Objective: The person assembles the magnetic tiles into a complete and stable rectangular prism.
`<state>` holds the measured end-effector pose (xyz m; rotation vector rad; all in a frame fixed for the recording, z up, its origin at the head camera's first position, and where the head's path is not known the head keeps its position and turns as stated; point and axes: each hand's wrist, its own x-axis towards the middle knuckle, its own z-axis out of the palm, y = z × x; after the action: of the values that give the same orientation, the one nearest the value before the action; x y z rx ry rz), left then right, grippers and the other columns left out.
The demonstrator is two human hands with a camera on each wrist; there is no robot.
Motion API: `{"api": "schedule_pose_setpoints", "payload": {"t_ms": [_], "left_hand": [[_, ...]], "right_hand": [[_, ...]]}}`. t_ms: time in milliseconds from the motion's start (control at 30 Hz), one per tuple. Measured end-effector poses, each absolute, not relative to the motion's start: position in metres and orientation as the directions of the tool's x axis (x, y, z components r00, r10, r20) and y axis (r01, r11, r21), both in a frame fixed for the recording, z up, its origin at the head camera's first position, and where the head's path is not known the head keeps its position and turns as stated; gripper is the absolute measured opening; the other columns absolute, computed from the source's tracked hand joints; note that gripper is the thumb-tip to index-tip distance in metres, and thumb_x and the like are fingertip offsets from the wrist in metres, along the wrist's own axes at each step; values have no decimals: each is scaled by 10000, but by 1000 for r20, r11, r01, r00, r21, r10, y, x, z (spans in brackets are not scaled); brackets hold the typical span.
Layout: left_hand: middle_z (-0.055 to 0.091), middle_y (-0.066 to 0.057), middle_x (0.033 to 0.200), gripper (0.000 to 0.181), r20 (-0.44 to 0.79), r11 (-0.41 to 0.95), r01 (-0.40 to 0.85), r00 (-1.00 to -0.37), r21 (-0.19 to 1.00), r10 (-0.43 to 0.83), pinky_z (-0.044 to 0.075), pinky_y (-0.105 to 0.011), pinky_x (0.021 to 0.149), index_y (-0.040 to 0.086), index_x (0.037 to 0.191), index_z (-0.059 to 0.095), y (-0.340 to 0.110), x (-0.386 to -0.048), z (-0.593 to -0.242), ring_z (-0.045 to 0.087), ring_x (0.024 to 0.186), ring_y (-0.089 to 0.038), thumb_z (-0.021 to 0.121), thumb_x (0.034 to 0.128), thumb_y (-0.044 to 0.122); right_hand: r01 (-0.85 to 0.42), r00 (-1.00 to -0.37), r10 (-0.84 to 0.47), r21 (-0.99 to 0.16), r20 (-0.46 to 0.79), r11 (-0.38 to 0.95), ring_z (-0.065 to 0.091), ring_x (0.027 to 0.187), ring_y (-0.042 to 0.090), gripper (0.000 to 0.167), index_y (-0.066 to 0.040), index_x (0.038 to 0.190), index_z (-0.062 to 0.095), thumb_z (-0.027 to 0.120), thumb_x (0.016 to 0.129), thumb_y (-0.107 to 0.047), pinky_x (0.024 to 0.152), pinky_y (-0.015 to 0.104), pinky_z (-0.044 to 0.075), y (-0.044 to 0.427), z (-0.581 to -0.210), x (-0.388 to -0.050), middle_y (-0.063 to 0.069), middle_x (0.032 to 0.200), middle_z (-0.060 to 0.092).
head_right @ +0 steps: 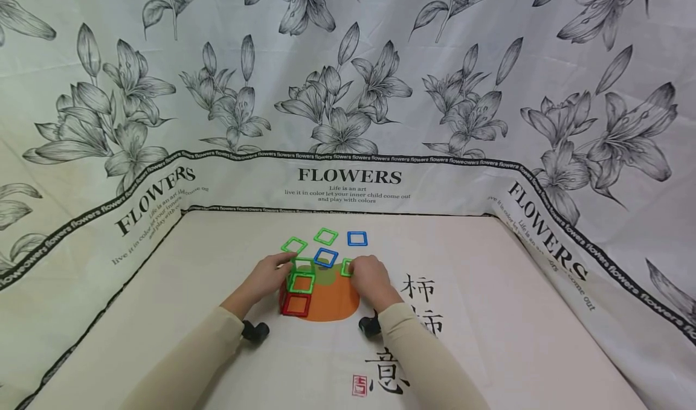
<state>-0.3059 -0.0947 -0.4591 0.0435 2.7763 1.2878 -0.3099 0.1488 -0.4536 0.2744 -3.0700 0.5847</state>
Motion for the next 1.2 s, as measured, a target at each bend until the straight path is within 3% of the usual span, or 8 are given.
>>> {"api": "schedule_pose_setpoints", "payload": {"t_ms": [533, 767, 1200], "left_hand": [[501, -45, 1461, 411, -68, 663, -20, -997, 748, 48, 420, -525, 1060, 239, 1399, 531, -93, -306, -458, 461, 1335, -272, 464, 997, 287], [502, -54, 1459, 412, -64, 667, -8, -996, 745, 59, 426, -517, 1057, 238, 1402, 528, -93, -306, -457, 466, 1327, -268, 468, 997, 286], [496, -46, 1465, 414, -78, 670, -22, -995, 742, 54, 433, -511, 1053, 248, 1409, 520, -92, -305, -455, 473, 1316, -264, 468, 1000, 293]], "right_hand": [[-285, -958, -268, -283, 98, 916, 603, 876, 181, 198, -91, 1034, 758, 632, 883, -105, 855, 364, 540, 150, -451, -307, 38, 985, 711], [-288, -958, -268, -370, 107, 883, 530, 785, 163, 205, -73, 1056, 733, 657, 884, -153, 757, 314, 512, 152, -449, -304, 27, 940, 652], [-244, -969, -232, -500, 87, 831, 556, 867, 174, 231, -108, 1091, 727, 651, 890, -194, 806, 339, 529, 156, -444, -308, 23, 995, 661]]}}
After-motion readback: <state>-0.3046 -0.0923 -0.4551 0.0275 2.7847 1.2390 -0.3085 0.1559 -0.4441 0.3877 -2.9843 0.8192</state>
